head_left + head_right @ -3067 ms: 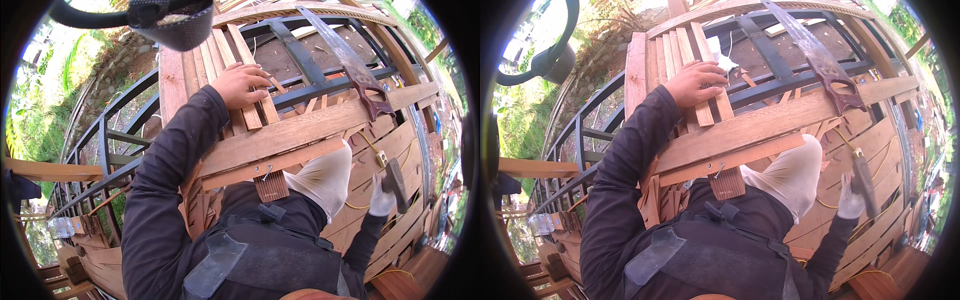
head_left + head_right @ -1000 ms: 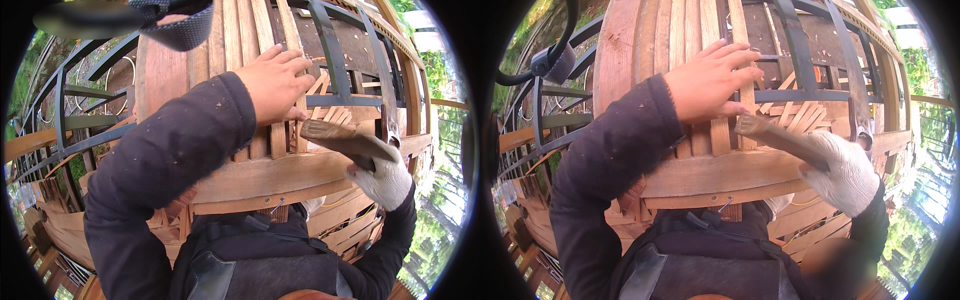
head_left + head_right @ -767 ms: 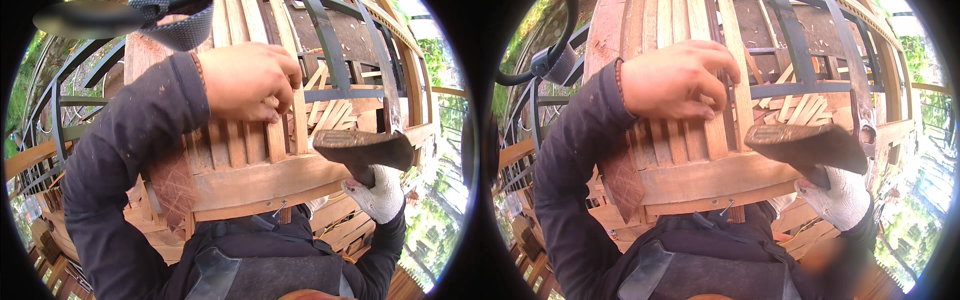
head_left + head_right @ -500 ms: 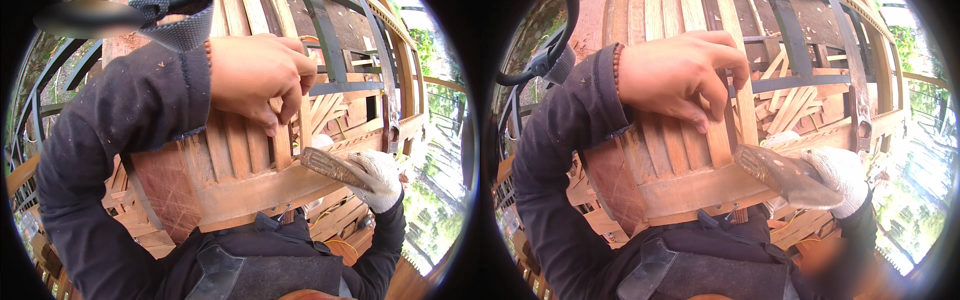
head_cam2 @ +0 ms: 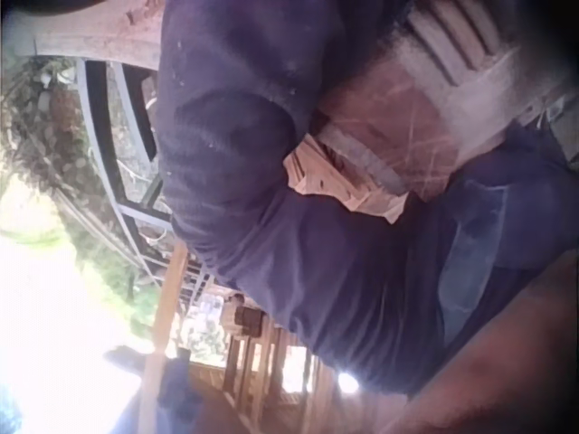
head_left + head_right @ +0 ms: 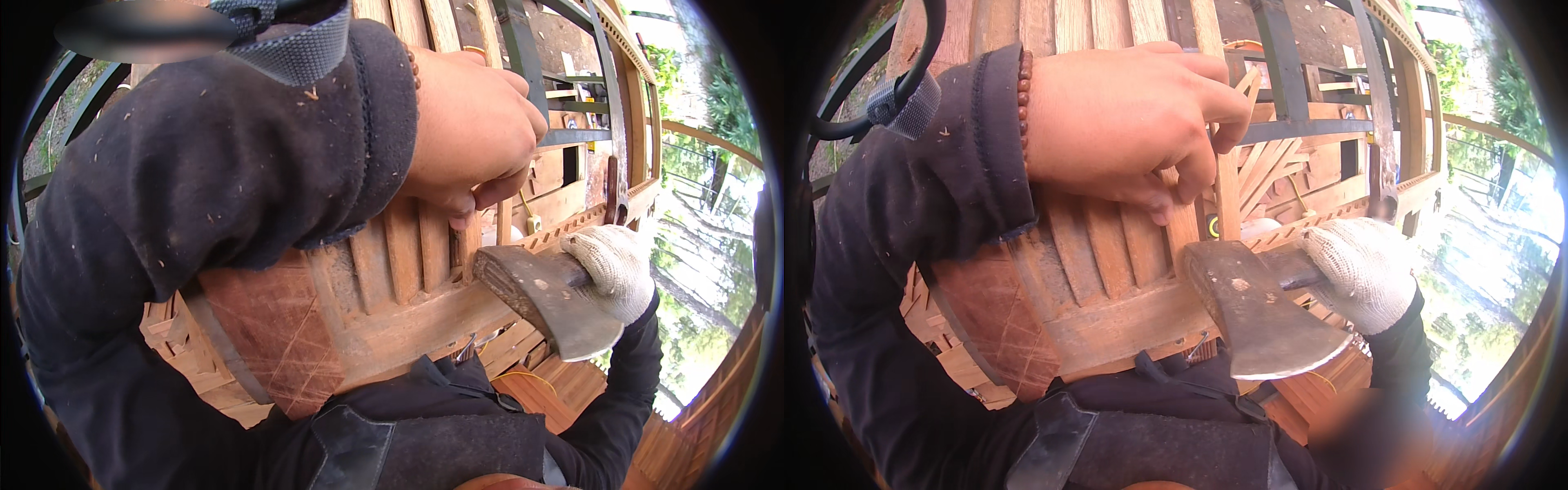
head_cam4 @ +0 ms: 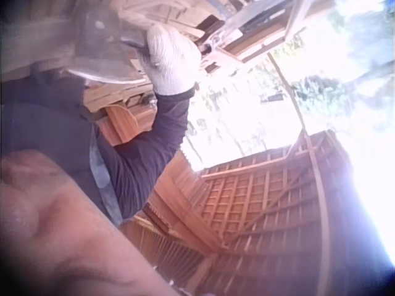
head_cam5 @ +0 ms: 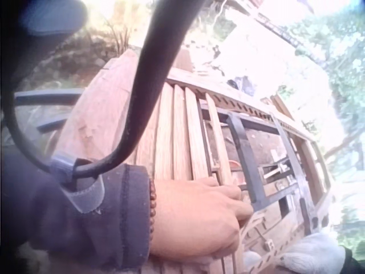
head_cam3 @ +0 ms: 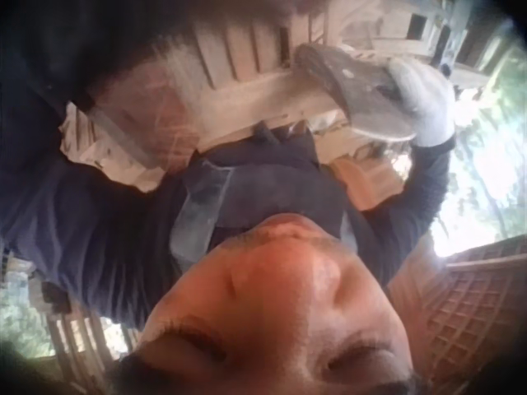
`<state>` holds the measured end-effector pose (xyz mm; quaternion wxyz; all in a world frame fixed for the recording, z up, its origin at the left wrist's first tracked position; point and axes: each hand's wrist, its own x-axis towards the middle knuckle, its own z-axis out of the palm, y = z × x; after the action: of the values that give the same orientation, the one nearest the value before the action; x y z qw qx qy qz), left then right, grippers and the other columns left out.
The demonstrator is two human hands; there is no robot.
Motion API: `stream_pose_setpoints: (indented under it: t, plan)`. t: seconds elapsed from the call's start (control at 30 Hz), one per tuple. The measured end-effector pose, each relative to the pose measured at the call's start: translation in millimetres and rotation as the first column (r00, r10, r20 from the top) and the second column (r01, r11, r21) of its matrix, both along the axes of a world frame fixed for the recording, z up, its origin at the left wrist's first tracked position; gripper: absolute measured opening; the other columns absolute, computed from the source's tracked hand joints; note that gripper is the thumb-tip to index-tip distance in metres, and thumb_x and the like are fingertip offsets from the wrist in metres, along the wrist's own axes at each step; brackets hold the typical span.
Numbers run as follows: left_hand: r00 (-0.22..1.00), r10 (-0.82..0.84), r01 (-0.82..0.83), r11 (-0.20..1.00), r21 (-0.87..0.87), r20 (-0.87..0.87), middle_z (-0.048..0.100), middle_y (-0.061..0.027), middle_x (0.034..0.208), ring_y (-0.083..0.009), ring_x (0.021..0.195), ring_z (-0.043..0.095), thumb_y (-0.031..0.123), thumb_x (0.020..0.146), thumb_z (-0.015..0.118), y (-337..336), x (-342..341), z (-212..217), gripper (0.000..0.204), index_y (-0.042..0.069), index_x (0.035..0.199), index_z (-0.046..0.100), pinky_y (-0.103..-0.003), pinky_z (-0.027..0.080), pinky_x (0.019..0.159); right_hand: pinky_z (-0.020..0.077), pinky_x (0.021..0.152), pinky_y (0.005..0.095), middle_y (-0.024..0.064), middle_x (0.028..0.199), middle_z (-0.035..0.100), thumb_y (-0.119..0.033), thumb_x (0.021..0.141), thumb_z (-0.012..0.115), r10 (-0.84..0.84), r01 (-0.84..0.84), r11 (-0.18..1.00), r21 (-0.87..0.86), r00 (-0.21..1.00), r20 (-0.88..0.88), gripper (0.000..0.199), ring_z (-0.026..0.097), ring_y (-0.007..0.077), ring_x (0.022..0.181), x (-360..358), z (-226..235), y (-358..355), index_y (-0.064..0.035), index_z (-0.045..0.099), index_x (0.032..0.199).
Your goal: The person is assembling a wooden structure by fitting thin wooden slats into a frame. They use a hammer to tap the slats into place and a hand saw to trim them to size. The person repeatedly measures, cuts, and hammers the slats to fit them into the gaps.
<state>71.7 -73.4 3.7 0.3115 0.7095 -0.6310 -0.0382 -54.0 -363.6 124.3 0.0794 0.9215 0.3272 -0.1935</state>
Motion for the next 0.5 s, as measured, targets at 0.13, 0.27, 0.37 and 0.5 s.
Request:
stream_pose_setpoints:
  t: [0.13, 0.27, 0.37, 0.5]
  plan:
    - [1.0, 0.002, -0.002, 1.0, 0.005, 0.009, 0.069, 0.0021, 0.109, -0.0229, 0.119, 0.062, 0.028, 0.071, 0.092, -0.1, 0.0, -0.4, 0.022, 0.023, 0.091, 0.084, -0.045, 0.053, 0.097, 0.0554, 0.086, 0.0473, 0.012, 0.1, 0.075, -0.017, 0.061, 0.086, 0.028, -0.03, 0.995, 0.093, 0.999, 0.016, 0.05, 0.072, 0.0344, 0.094, 3.8, 0.3, 0.6, -0.0057, 0.075, 0.108]
    - [1.0, 0.009, -0.009, 1.0, -0.009, 0.017, 0.069, 0.0014, 0.109, -0.023, 0.12, 0.062, 0.026, 0.071, 0.091, 0.1, -0.3, 0.1, 0.021, 0.022, 0.09, 0.084, -0.045, 0.053, 0.097, 0.0549, 0.087, 0.048, 0.0122, 0.1, 0.075, -0.016, 0.06, 0.087, 0.051, -0.051, 0.996, 0.069, 0.999, 0.009, 0.051, 0.073, 0.0345, 0.095, 9.2, 3.3, 4.0, -0.0056, 0.075, 0.109]
    - [1.0, 0.016, -0.016, 1.0, 0.008, 0.008, 0.069, 0.0005, 0.109, -0.0237, 0.12, 0.062, 0.024, 0.072, 0.09, -1.1, -1.6, 0.0, 0.019, 0.021, 0.089, 0.084, -0.045, 0.053, 0.098, 0.0546, 0.087, 0.0476, 0.0123, 0.1, 0.075, -0.016, 0.06, 0.087, 0.054, -0.053, 0.998, -0.013, 0.998, 0.037, 0.052, 0.073, 0.0347, 0.095, 12.1, 3.9, 6.7, -0.0054, 0.074, 0.11]
    - [1.0, 0.008, -0.008, 1.0, -0.009, 0.028, 0.07, -0.0009, 0.108, -0.0244, 0.117, 0.065, 0.022, 0.073, 0.089, 0.1, 0.2, -0.4, 0.016, 0.02, 0.087, 0.083, -0.044, 0.055, 0.095, 0.0546, 0.086, 0.0472, 0.0124, 0.099, 0.075, -0.015, 0.059, 0.088, 0.028, -0.03, 0.999, 0.039, 0.998, 0.047, 0.053, 0.072, 0.0354, 0.093, 16.6, 1.7, 7.0, -0.005, 0.074, 0.11]
